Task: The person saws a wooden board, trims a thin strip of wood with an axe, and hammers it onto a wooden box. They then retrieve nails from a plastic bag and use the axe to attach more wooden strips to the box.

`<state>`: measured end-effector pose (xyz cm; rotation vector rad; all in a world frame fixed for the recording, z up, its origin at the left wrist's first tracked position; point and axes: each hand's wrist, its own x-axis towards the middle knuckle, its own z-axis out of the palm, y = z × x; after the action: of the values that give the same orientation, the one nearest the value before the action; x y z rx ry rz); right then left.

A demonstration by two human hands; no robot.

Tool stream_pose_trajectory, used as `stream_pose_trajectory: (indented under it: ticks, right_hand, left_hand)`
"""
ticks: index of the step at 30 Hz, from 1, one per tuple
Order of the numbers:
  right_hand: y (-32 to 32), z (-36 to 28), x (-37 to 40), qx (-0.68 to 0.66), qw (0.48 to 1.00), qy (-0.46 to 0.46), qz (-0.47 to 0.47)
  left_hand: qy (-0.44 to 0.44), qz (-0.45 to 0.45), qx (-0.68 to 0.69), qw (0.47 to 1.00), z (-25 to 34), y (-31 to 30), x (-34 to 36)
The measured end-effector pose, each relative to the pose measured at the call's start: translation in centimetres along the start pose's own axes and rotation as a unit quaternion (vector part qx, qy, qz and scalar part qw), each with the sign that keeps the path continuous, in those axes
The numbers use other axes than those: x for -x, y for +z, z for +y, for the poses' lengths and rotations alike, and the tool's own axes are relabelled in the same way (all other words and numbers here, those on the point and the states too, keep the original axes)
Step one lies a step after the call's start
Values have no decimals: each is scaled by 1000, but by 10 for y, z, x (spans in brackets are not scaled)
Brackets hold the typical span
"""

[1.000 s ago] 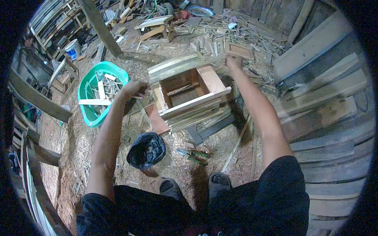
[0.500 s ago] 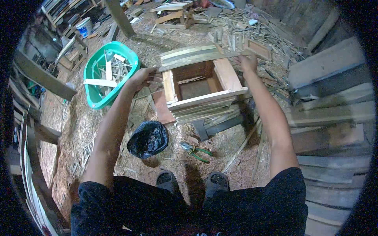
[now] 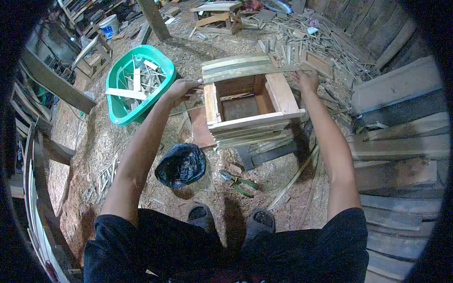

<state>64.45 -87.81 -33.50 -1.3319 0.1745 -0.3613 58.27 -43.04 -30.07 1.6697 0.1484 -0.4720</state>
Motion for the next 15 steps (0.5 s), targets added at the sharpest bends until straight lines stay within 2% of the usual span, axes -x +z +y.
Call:
stream_pose_trajectory:
  ticks: [3,7,9,10,11,12,14,15]
  right_hand:
    - [5,-1,1,25,998,25,44]
    - [6,-4,5,64,997,6,33]
    - [6,-6,4,128,990,7,56]
    - [6,-5,4,262,956,-79,106]
    - [5,-4,5,390,893,-162,153]
    - [8,-8,8,507,805,-241,195]
    - [4,-23,14,516,791,-315,93]
    - [5,-30,17,517,780,-350,41]
  left_hand:
    - [-2,-6,95,995,-10,3,-9]
    - [-11,-60,216,975,-26,4,-18]
    - [-27,-59,193,979,-23,1,-15]
    - [-30,-58,186,980,-19,0,-13]
    - [-32,-57,180,981,-16,0,-10]
    - [-32,-36,169,984,-13,0,-10]
    - [-32,6,147,989,-7,-4,-9]
    - [-27,-20,130,991,-10,-12,-15]
